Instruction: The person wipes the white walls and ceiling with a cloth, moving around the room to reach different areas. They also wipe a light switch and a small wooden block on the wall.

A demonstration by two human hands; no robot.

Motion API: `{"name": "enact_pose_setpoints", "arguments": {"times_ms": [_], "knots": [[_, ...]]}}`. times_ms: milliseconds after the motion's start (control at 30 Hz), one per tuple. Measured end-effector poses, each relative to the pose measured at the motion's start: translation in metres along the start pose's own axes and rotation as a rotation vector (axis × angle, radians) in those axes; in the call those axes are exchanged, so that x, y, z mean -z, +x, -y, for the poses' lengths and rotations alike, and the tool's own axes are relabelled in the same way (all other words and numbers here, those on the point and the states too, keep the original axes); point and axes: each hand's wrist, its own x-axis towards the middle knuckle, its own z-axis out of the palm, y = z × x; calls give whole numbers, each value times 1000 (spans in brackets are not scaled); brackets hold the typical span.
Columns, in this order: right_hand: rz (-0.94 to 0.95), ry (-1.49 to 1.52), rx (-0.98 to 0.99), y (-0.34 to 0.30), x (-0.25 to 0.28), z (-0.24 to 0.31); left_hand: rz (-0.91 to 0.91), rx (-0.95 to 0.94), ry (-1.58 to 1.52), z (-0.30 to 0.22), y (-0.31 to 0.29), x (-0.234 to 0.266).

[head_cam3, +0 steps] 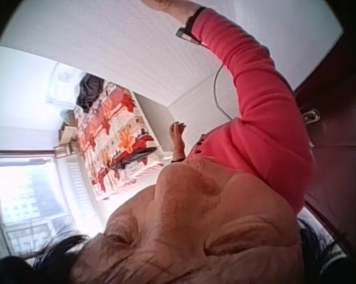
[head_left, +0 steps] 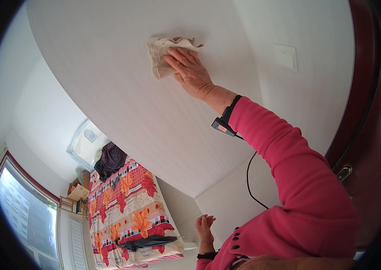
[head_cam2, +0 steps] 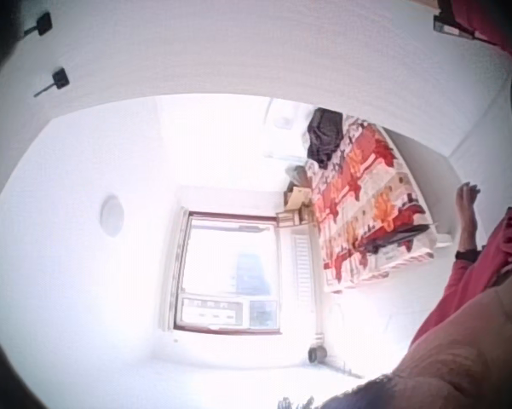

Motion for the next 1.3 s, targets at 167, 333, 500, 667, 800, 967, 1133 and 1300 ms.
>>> {"name": "enact_pose_setpoints", "arguments": {"times_ms": [167,333,500,667,800,967,1133,1300], "knots": [[-348,-30,-401,-23,16,-106,3,20,15,1,1,-7],[-401,38,-604,-90,9,-165,38,23,42,-8,7,-19],[-386,-4,-674,-109,1,-161,48,48,55,-6,12,-28],[-375,66,-433,-52,-3,-97,27,41,31,-6,0,-21],[-165,65,-150,-27,-20,9,20,32,17,-12,-5,-17],[203,192,200,-81,-43,105,28,36,33,-19,0,-12],[331,57,434,-126,-43,109,40,3,16,-28,-1,-5],[277,123,26,-139,-12,47,53,23,60,-33,-1,-5]]}}
